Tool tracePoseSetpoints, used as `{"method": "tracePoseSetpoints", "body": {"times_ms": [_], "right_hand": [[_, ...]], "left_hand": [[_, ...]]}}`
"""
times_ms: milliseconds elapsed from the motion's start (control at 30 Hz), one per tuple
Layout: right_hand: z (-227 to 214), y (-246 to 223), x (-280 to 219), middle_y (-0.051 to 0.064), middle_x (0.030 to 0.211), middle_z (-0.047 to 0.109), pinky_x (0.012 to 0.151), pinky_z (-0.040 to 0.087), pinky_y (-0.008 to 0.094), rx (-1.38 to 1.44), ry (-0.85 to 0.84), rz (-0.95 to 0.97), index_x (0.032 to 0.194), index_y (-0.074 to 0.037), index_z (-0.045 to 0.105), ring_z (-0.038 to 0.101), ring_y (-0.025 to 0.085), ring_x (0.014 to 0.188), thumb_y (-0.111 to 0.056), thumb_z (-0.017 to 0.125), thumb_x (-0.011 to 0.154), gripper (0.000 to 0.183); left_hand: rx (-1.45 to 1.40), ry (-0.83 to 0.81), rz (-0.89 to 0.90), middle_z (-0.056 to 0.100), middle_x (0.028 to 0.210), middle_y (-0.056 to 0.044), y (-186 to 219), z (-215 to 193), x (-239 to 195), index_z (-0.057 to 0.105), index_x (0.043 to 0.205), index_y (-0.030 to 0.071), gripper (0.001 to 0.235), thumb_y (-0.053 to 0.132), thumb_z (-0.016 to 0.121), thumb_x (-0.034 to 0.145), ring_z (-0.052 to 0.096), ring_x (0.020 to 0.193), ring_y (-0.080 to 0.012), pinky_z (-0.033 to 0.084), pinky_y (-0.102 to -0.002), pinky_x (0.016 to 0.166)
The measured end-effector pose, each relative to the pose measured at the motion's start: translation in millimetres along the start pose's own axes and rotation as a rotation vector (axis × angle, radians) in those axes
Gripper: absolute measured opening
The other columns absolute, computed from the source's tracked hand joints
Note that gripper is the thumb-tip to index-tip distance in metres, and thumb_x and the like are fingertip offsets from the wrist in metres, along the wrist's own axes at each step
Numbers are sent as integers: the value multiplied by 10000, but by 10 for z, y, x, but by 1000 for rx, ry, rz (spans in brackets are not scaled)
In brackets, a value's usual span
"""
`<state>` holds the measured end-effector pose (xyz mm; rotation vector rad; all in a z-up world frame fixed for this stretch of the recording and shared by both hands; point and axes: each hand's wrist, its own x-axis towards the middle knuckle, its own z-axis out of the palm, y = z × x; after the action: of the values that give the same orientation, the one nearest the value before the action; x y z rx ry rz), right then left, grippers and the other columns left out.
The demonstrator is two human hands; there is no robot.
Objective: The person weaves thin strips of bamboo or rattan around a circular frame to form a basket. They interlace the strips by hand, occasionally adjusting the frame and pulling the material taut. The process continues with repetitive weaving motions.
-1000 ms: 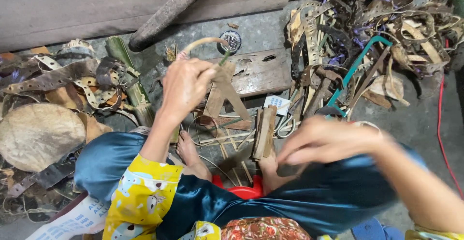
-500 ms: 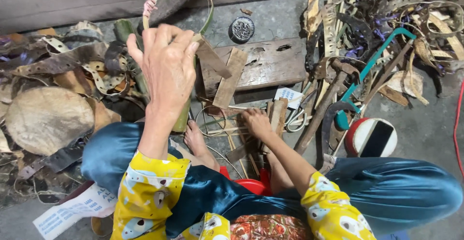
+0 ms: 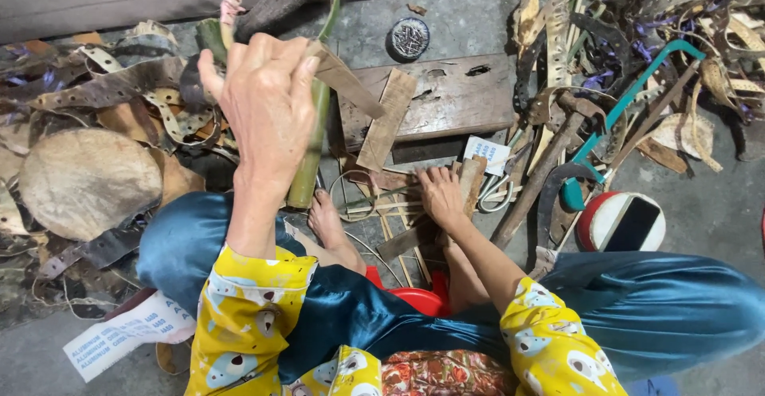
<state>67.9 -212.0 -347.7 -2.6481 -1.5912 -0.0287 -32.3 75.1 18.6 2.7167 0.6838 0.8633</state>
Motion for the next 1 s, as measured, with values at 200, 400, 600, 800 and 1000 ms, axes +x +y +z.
{"method": "tracePoseSetpoints", "body": {"times_ms": [200,400,600,800,1000], "right_hand": [[-235,20,-296,153,1185,573,770,475,353,303,-12,1077,1198,-86,496,539,260,961,-237,823,878,483],[-108,206,-347,143,1119,569,833,525,479,144,-234,799,1212,-53,483,570,279,975,-754,733,810,846],[374,306,-457,149,1091,562,907,522,592,561,33,1129,1096,-116,543,631,430,1087,-299,838,718,514],[259,639,-424,221,1039,669,951,516,500,719,547,1500,1077,-48,698,673,416,1056,-154,573,942,212],[-2181,885,-114,11,1083,531,955,436,397,1148,1319,1235,1097,-190,549,478,181,988,-265,612,995,142]], "left_hand": [[11,0,15,612,968,-44,26,3,16,779,1079,133,186,224,617,1072,551,941,-303,232,-671,1056],[-44,0,25,604,966,-35,113,43,45,785,1080,117,177,197,627,1077,567,974,-296,213,-686,1076],[-318,-136,-49,656,1036,-85,91,101,49,761,1193,129,193,239,651,1079,610,1024,-286,154,-664,1123],[-690,-190,-30,716,958,-183,34,137,78,784,1113,63,154,128,708,997,697,924,-379,493,-506,940],[-852,-173,-74,723,947,-112,65,139,102,774,1180,93,190,131,716,1004,644,903,-155,530,-390,908]]}}
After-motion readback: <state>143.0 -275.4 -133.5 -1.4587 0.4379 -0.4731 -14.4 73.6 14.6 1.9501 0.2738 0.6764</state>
